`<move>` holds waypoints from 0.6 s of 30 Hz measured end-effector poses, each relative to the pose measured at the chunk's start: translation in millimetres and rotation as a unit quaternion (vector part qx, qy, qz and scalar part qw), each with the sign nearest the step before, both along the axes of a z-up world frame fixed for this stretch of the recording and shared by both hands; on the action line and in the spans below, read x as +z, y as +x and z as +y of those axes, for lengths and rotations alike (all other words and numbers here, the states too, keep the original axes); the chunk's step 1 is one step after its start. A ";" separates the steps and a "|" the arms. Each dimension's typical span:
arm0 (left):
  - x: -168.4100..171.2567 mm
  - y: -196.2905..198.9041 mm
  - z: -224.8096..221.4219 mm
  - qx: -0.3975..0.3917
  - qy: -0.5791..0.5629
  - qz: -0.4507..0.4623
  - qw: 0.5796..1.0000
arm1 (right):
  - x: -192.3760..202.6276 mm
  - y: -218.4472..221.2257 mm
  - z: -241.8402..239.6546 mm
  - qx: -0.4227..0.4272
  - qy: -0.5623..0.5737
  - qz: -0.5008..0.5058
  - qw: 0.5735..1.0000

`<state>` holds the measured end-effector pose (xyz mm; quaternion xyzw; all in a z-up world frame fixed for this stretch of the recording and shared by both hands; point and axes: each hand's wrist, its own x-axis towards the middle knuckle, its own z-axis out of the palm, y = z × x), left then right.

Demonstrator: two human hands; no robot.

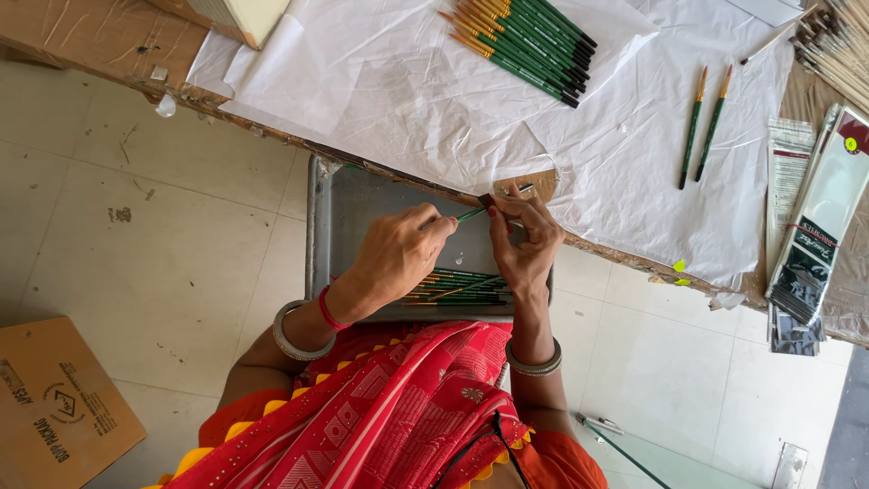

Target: Scraping residue or loose paint from the handles of paintbrushes using a small metal scraper blade.

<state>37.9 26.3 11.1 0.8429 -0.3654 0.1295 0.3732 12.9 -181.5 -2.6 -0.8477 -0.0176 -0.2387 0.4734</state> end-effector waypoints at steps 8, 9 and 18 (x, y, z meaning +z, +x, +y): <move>2.2 -0.6 -1.7 -0.009 0.015 -0.006 1.000 | 4.8 -2.6 2.0 0.035 0.015 -0.021 0.999; 2.8 -0.1 -1.9 -0.009 0.014 -0.003 1.000 | 3.6 -1.9 0.9 0.014 0.024 -0.008 1.000; 14.7 -7.3 -1.6 0.000 0.001 0.003 1.000 | -2.9 -9.5 4.7 0.028 0.058 -0.026 0.998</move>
